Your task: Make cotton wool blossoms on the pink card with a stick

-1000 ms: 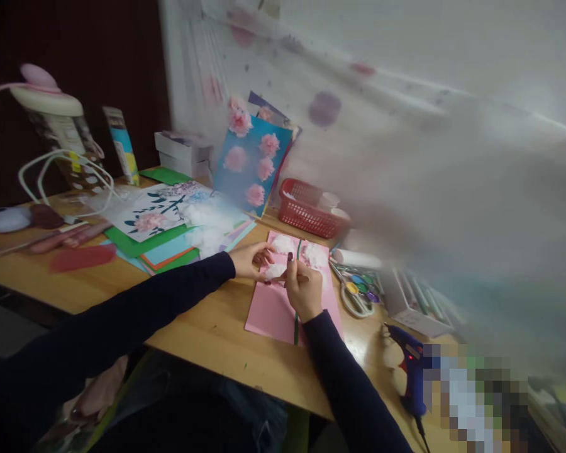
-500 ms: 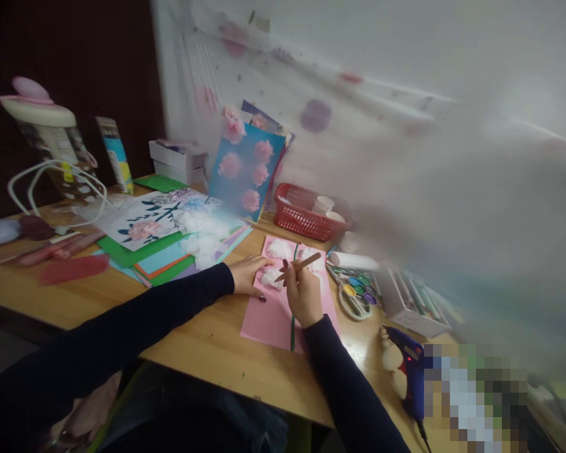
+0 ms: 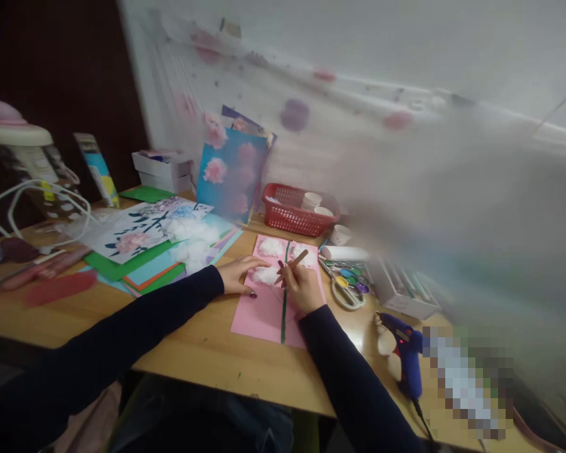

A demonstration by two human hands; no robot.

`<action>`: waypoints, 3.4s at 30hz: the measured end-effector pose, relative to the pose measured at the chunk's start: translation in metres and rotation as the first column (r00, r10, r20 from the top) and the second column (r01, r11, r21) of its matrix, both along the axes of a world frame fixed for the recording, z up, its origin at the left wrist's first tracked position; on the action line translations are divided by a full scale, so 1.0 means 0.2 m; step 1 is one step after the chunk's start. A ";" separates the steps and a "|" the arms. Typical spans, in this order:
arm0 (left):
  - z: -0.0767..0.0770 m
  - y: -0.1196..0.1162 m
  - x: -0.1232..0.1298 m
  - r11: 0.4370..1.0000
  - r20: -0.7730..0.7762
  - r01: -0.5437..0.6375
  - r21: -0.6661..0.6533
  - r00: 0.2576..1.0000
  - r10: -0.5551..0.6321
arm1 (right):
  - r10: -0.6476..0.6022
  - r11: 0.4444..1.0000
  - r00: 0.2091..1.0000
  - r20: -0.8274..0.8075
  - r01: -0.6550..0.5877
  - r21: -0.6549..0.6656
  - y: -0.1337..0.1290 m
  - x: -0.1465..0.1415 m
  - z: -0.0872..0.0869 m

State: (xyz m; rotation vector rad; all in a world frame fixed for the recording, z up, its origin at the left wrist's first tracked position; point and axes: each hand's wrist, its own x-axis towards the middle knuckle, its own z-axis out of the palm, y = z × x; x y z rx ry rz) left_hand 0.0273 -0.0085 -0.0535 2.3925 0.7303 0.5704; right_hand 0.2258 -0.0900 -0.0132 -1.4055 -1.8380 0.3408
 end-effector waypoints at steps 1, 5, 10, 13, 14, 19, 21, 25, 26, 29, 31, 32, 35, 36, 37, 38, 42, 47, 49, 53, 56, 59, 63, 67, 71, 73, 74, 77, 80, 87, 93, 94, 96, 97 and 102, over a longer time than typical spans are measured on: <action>0.00 0.00 0.00 1.000 0.007 0.009 0.001 1.000 -0.009 | -0.017 1.000 1.000 -0.012 0.017 -0.007 0.00 0.00 0.00; 0.00 -0.01 -0.01 0.999 -0.013 0.038 -0.002 0.999 -0.038 | -0.047 0.999 0.997 -0.062 0.046 -0.025 0.02 0.00 -0.02; 0.03 -0.05 -0.01 0.996 -0.097 0.082 0.039 0.992 -0.078 | -0.037 0.999 0.981 -0.190 0.033 -0.028 0.05 0.00 -0.06; 0.04 -0.08 -0.01 0.994 -0.163 0.093 0.048 0.983 -0.084 | -0.063 0.997 0.965 -0.253 0.051 -0.052 0.06 -0.01 -0.07; 0.04 -0.08 0.00 0.995 -0.185 0.087 0.050 0.980 -0.076 | -0.071 0.997 0.960 -0.272 0.057 -0.058 0.06 -0.01 -0.07; 0.06 -0.10 0.01 0.996 -0.227 0.046 0.082 0.973 -0.026 | -0.128 0.990 0.908 -0.400 0.140 0.001 0.07 0.00 -0.07; 0.06 -0.11 0.01 0.995 -0.226 0.048 0.083 0.974 -0.029 | -0.149 0.982 0.902 -0.404 0.183 0.047 0.06 0.01 -0.07; 0.08 -0.11 0.01 0.996 -0.212 0.046 0.080 0.977 -0.028 | -0.116 0.982 0.956 -0.268 0.151 0.112 0.05 0.01 -0.07; 0.08 -0.11 0.01 0.996 -0.209 0.046 0.080 0.977 -0.028 | -0.106 0.984 0.969 -0.224 0.134 0.115 0.04 0.01 -0.07; 0.07 -0.10 0.01 0.996 -0.204 0.042 0.083 0.979 -0.024 | -0.101 0.987 0.987 -0.124 0.116 0.115 0.03 -0.01 -0.07; 0.06 -0.09 0.01 0.995 -0.204 0.042 0.085 0.979 -0.024 | -0.119 0.983 0.988 -0.100 0.131 0.125 0.03 -0.01 -0.07; 0.05 -0.09 0.01 0.995 -0.203 0.042 0.086 0.979 -0.024 | -0.131 0.980 0.987 -0.097 0.143 0.136 0.03 -0.01 -0.07; 0.04 -0.10 0.01 0.996 -0.194 0.037 0.082 0.981 -0.020 | -0.138 0.972 0.983 -0.124 0.159 0.174 0.04 0.01 -0.09; 0.04 -0.10 0.01 0.996 -0.185 0.027 0.080 0.983 -0.012 | -0.131 0.970 0.980 -0.146 0.157 0.184 0.04 0.01 -0.09; 0.05 -0.11 0.01 0.997 -0.174 0.013 0.080 0.985 0.002 | -0.122 0.969 0.977 -0.177 0.156 0.193 0.04 0.01 -0.10; 0.06 -0.11 0.00 0.996 -0.160 -0.006 0.084 0.987 0.020 | -0.113 0.968 0.971 -0.212 0.156 0.199 0.04 0.01 -0.10; 0.16 -0.10 -0.06 0.986 -0.047 -0.087 0.141 0.994 0.094 | -0.105 0.965 0.928 -0.358 0.182 0.191 0.04 -0.01 -0.12; 0.35 -0.01 -0.29 0.897 0.121 -0.434 0.088 0.898 0.423 | -0.109 0.972 0.866 -0.488 0.196 0.130 0.05 -0.04 -0.14; 0.37 0.04 -0.40 0.816 0.137 -0.570 0.093 0.819 0.557 | -0.118 0.973 0.857 -0.502 0.200 0.113 0.05 -0.05 -0.14; 0.32 0.12 -0.53 0.780 0.051 -0.620 0.081 0.785 0.618 | -0.127 0.974 0.879 -0.459 0.199 0.112 0.05 -0.05 -0.14; 0.26 0.12 -0.52 0.844 -0.042 -0.498 0.201 0.856 0.515 | -0.115 0.974 0.903 -0.413 0.184 0.131 0.05 -0.05 -0.14; 0.22 0.10 -0.46 0.824 -0.138 -0.435 0.365 0.849 0.510 | -0.117 0.973 0.911 -0.396 0.185 0.138 0.05 -0.05 -0.14; 0.18 0.07 -0.39 0.788 -0.167 -0.422 0.448 0.826 0.538 | -0.112 0.973 0.916 -0.385 0.179 0.143 0.04 -0.05 -0.12; 0.16 0.06 -0.38 0.773 -0.120 -0.442 0.455 0.829 0.545 | -0.099 0.978 0.926 -0.364 0.158 0.134 0.02 -0.06 -0.09; 0.18 0.05 -0.39 0.774 -0.028 -0.515 0.369 0.826 0.563 | -0.067 0.981 0.925 -0.375 0.129 0.144 0.01 -0.07 -0.09; 0.21 0.04 -0.37 0.793 0.091 -0.575 0.203 0.817 0.569 | -0.058 0.984 0.900 -0.433 0.126 0.128 0.02 -0.07 -0.10; 0.23 0.03 -0.36 0.813 0.160 -0.579 0.063 0.810 0.564 | -0.058 0.987 0.871 -0.488 0.123 0.103 0.03 -0.08 -0.10; 0.29 -0.04 -0.26 0.805 0.346 -0.377 -0.459 0.758 0.553 | -0.044 0.998 0.717 -0.695 0.057 -0.004 0.05 -0.10 -0.08; 0.33 -0.13 -0.13 0.635 0.392 -0.105 -0.765 0.707 0.589 | -0.028 0.994 0.581 -0.813 -0.068 -0.083 0.06 -0.12 -0.06; 0.31 -0.21 0.10 0.361 0.314 0.064 -0.930 0.646 0.696 | -0.100 0.978 0.454 -0.885 -0.117 -0.170 0.08 -0.12 -0.08; 0.24 -0.21 0.11 0.379 0.308 0.037 -0.925 0.659 0.686 | -0.128 0.972 0.467 -0.875 -0.114 -0.203 0.08 -0.11 -0.09; 0.23 -0.20 0.10 0.390 0.319 0.038 -0.920 0.649 0.690 | -0.130 0.974 0.471 -0.872 -0.103 -0.201 0.08 -0.11 -0.08; 0.22 -0.20 0.09 0.411 0.346 0.040 -0.911 0.618 0.706 | -0.134 0.978 0.488 -0.862 -0.074 -0.194 0.07 -0.11 -0.07; 0.22 -0.20 0.09 0.423 0.362 0.044 -0.905 0.602 0.712 | -0.133 0.980 0.500 -0.856 -0.064 -0.190 0.07 -0.11 -0.07; 0.21 -0.20 0.10 0.533 0.506 0.103 -0.840 0.506 0.699 | -0.073 0.971 0.568 -0.820 -0.148 -0.189 0.04 -0.15 -0.06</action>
